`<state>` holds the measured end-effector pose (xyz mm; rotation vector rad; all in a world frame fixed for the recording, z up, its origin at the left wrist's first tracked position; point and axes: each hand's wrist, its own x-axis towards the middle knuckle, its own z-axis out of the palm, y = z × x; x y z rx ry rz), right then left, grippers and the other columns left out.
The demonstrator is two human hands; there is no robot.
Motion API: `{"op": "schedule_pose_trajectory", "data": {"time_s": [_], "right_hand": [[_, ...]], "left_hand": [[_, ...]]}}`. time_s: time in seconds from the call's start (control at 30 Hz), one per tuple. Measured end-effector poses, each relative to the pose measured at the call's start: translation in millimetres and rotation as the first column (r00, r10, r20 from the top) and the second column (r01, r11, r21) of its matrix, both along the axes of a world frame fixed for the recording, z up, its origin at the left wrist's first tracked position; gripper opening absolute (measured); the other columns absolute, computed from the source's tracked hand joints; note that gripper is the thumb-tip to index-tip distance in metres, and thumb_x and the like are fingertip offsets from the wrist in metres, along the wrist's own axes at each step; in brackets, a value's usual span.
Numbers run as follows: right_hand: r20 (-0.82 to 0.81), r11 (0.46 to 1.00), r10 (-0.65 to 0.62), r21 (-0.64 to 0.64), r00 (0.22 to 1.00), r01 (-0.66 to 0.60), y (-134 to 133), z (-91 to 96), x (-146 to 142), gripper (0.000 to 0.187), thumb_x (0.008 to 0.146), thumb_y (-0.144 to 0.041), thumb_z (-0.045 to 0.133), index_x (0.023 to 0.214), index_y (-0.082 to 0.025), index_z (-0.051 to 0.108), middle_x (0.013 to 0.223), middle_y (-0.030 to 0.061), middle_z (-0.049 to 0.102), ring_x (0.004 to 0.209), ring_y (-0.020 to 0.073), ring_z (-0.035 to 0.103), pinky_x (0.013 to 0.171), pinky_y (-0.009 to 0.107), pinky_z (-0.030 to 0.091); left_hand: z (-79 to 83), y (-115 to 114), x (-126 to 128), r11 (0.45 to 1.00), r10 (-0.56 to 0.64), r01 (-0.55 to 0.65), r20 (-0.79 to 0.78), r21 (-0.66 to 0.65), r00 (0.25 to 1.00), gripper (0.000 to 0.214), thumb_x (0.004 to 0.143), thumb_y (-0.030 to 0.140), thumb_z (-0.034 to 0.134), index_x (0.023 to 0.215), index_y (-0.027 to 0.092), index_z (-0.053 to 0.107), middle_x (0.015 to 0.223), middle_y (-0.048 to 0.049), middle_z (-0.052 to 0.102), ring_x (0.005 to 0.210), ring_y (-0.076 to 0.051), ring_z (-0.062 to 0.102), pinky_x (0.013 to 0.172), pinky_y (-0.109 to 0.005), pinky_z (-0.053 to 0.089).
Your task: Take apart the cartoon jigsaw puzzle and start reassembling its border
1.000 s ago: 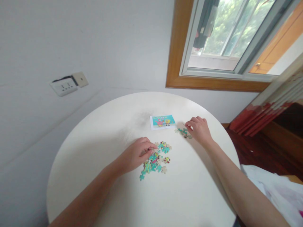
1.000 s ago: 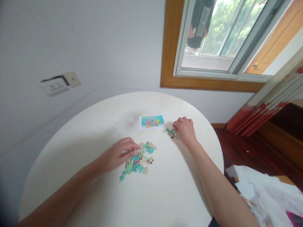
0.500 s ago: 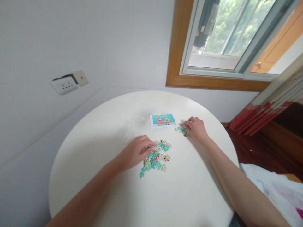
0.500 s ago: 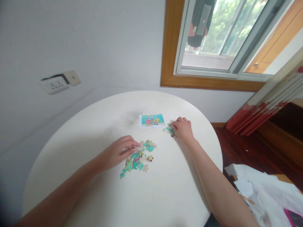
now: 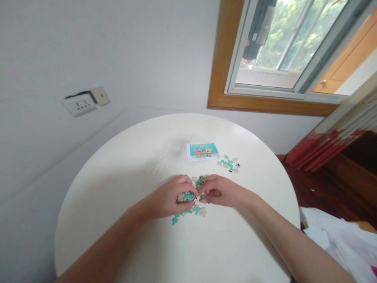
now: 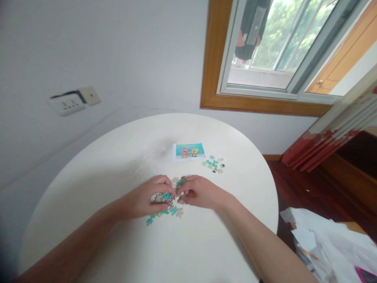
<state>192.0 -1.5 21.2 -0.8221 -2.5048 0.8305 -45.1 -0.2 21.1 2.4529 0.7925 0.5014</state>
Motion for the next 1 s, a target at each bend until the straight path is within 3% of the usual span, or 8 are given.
{"op": "schedule_pose_trajectory", "data": {"time_s": [0.33, 0.57, 0.7, 0.83, 1.0], "right_hand": [[-0.049, 0.999, -0.017, 0.046, 0.999, 0.019, 0.2, -5.8, -8.4, 0.008, 0.08, -0.021, 0.068, 0.087, -0.018, 0.069, 0.081, 0.0036, 0.059, 0.077, 0.014, 0.054, 0.072, 0.025, 0.044], [-0.125, 0.991, -0.056, -0.126, 0.991, 0.04, 1.3, -5.1, -4.3, 0.006, 0.082, -0.019, 0.064, 0.084, -0.017, 0.069, 0.083, 0.0037, 0.057, 0.08, 0.0133, 0.056, 0.068, 0.023, 0.046], [-0.183, 0.976, -0.119, -0.2, 0.976, 0.082, 2.8, -7.7, -3.0, 0.01, 0.083, -0.022, 0.062, 0.087, -0.017, 0.07, 0.083, 0.003, 0.056, 0.075, 0.0117, 0.055, 0.063, 0.021, 0.045], [-0.239, 0.971, -0.197, -0.185, 0.951, 0.154, 4.2, -7.8, -5.0, 0.009, 0.082, -0.021, 0.063, 0.084, -0.017, 0.07, 0.081, 0.0028, 0.057, 0.076, 0.0121, 0.055, 0.069, 0.023, 0.044], [-0.299, 0.946, -0.312, -0.188, 0.902, 0.265, 5.0, -9.5, -11.1, 0.012, 0.083, -0.024, 0.061, 0.088, -0.018, 0.07, 0.078, 0.0012, 0.055, 0.071, 0.0108, 0.052, 0.065, 0.023, 0.041]], "left_hand": [[-2.9, 0.2, 2.1, 0.999, 0.026, -0.025, -0.044, 0.02, 0.999, 0.017, 0.079, 0.023, 0.063, 0.095, 0.021, 0.061, 0.094, -0.0033, 0.057, 0.091, -0.018, 0.053, 0.081, -0.028, 0.041], [-4.7, -0.8, 0.5, 1.0, 0.02, -0.02, -0.026, 0.017, 0.999, 0.02, 0.079, 0.025, 0.065, 0.098, 0.022, 0.066, 0.096, -0.0041, 0.056, 0.091, -0.018, 0.054, 0.082, -0.028, 0.042], [-8.4, 0.9, -0.1, 0.999, 0.033, -0.033, 0.016, 0.016, 0.999, 0.016, 0.086, 0.027, 0.06, 0.097, 0.022, 0.069, 0.096, -0.0046, 0.055, 0.091, -0.017, 0.053, 0.082, -0.027, 0.042], [-11.3, 3.9, 1.9, 0.998, 0.054, -0.057, 0.075, 0.028, 0.996, 0.018, 0.09, 0.026, 0.053, 0.095, 0.02, 0.069, 0.092, -0.0047, 0.055, 0.087, -0.016, 0.053, 0.078, -0.026, 0.042], [-15.6, 6.7, 6.3, 0.984, 0.167, -0.175, 0.195, 0.021, 0.967, 0.016, 0.09, 0.025, 0.052, 0.091, 0.018, 0.067, 0.089, -0.0033, 0.053, 0.083, -0.014, 0.053, 0.075, -0.025, 0.042]]}}
